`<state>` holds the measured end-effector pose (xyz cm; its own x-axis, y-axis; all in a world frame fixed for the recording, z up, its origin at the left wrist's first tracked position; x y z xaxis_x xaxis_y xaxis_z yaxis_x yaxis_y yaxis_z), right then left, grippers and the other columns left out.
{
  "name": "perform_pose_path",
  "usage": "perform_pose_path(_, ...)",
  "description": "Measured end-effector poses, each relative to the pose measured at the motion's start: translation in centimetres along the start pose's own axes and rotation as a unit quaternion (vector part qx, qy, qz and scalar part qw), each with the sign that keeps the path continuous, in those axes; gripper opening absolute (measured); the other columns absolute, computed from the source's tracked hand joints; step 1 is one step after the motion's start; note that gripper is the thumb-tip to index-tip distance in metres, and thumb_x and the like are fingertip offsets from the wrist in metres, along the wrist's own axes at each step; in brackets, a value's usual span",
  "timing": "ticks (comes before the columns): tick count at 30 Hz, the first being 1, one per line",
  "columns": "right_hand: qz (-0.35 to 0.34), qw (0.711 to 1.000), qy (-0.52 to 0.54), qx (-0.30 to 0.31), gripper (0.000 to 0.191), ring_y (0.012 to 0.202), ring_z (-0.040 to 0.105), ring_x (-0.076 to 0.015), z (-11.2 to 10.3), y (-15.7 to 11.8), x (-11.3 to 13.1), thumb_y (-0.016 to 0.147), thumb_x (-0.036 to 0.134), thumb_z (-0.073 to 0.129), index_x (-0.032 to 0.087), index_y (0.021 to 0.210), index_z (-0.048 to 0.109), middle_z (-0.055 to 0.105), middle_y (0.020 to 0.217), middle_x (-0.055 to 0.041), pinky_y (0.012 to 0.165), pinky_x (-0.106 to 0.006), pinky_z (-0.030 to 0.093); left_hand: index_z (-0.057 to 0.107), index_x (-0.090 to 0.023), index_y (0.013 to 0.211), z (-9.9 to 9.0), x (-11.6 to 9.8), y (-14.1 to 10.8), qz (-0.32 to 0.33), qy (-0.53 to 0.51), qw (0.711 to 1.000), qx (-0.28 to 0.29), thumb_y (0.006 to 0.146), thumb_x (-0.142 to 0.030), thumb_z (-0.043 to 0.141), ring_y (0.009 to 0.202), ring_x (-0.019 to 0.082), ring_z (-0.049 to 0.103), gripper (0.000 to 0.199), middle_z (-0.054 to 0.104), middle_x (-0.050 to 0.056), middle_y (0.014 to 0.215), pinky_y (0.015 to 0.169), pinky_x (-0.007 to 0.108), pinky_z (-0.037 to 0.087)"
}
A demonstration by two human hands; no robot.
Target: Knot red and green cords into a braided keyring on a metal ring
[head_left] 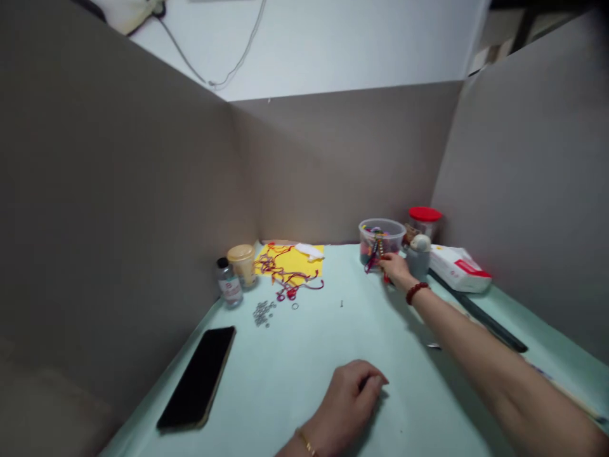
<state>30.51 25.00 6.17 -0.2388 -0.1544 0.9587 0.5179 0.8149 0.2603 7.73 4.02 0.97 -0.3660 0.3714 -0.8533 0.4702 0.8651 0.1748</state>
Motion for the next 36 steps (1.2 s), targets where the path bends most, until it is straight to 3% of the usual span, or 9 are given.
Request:
perform_pose_path(3,-0.02,0.998,-0.06,-0.006,0.008,0.095,0.059,-0.0342,-0.8,-1.1,0.7,0.071,0.018,0.061,0.012,0.074,0.065,0.066,0.085,-0.0158,0.085,-0.048,0.041,0.074,-0.016,0.094,-0.6,-0.3,0.0,0.017,0.008,1.0,-0.011,0.091,-0.021,0.045,0.08,0.015,0.063,0.029,0.072,0.005,0.087,0.079,0.024,0.047)
perform_pose_path(6,-0.065,0.995,-0.078,-0.02,0.03,0.111,0.051,-0.031,-0.8,-4.3,0.8,0.071,0.022,0.057,0.014,0.099,0.063,0.063,0.11,-0.0161,0.096,-0.046,0.035,0.072,-0.015,0.1,-1.5,0.6,0.3,-0.007,-0.001,0.999,-0.047,0.093,-0.022,0.042,0.073,0.014,0.063,0.031,0.069,0.004,0.08,0.073,0.024,0.048)
perform_pose_path(9,-0.119,0.99,-0.069,0.008,0.036,0.098,0.057,-0.0255,0.4,-9.1,0.0,0.077,0.032,0.05,0.016,0.108,0.059,0.064,0.106,-0.0123,0.09,-0.042,0.041,0.069,-0.015,0.104,-2.2,1.8,0.3,-0.031,-0.021,0.995,-0.088,0.093,-0.02,0.04,0.07,0.012,0.063,0.031,0.067,0.003,0.08,0.069,0.023,0.049)
perform_pose_path(13,-0.095,0.991,-0.063,0.064,0.03,0.079,0.06,-0.0227,2.2,-13.2,-2.7,0.078,0.038,0.051,0.017,0.096,0.062,0.066,0.088,-0.0085,0.078,-0.037,0.046,0.069,-0.017,0.1,-3.4,2.2,0.1,-0.022,0.028,0.988,-0.148,0.088,-0.013,0.042,0.086,0.015,0.062,0.029,0.066,0.005,0.093,0.081,0.027,0.05)
perform_pose_path(18,-0.054,0.994,-0.043,0.086,0.029,0.074,0.06,-0.0218,2.5,-13.2,-4.1,0.077,0.038,0.052,0.018,0.094,0.062,0.067,0.083,-0.0065,0.071,-0.034,0.046,0.064,-0.019,0.113,-5.8,1.7,2.3,0.059,0.227,0.969,-0.076,0.087,-0.021,0.056,0.11,0.019,0.055,0.027,0.062,0.008,0.116,0.098,0.03,0.043)
perform_pose_path(23,-0.024,0.994,-0.016,0.102,0.024,0.071,0.061,-0.0212,2.9,-12.9,-4.4,0.075,0.036,0.055,0.019,0.09,0.064,0.068,0.08,-0.0048,0.07,-0.034,0.046,0.062,-0.013,0.109,-14.0,6.0,7.0,-0.076,0.336,0.917,-0.201,0.091,-0.018,0.046,0.108,0.024,0.054,0.025,0.062,0.013,0.112,0.097,0.037,0.041)
perform_pose_path(26,0.0,0.994,0.005,0.105,0.024,0.067,0.061,-0.0202,3.1,-12.9,-5.1,0.075,0.035,0.055,0.019,0.091,0.063,0.068,0.08,-0.0042,0.068,-0.033,0.047,0.063,-0.012,0.102,-17.1,8.4,8.8,-0.142,0.366,0.886,-0.245,0.092,-0.018,0.04,0.104,0.028,0.054,0.025,0.062,0.016,0.105,0.092,0.042,0.041)
perform_pose_path(31,0.037,0.992,0.039,0.112,0.023,0.064,0.062,-0.0184,3.6,-12.7,-6.2,0.076,0.033,0.051,0.02,0.093,0.061,0.068,0.082,-0.0043,0.061,-0.03,0.049,0.065,-0.017,0.094,-17.7,10.3,10.4,-0.168,0.393,0.88,-0.209,0.086,-0.029,0.057,0.101,0.027,0.056,0.016,0.063,0.012,0.103,0.085,0.036,0.042)
perform_pose_path(36,0.036,0.993,0.031,0.109,0.018,0.063,0.06,-0.0178,3.9,-12.6,-5.6,0.075,0.028,0.051,0.021,0.088,0.062,0.067,0.077,-0.0028,0.062,-0.029,0.047,0.063,-0.018,0.093,-18.4,10.8,11.3,-0.17,0.39,0.886,-0.183,0.087,-0.028,0.055,0.093,0.021,0.059,0.014,0.064,0.009,0.102,0.077,0.028,0.042)
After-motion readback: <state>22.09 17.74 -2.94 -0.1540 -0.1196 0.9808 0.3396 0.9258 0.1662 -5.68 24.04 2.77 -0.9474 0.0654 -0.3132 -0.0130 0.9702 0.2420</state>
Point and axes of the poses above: each hand's wrist, its own y-axis towards the middle knuckle, its own z-axis out of the palm, x = y × z, the point moved 7 cm from there along y, towards the middle knuckle
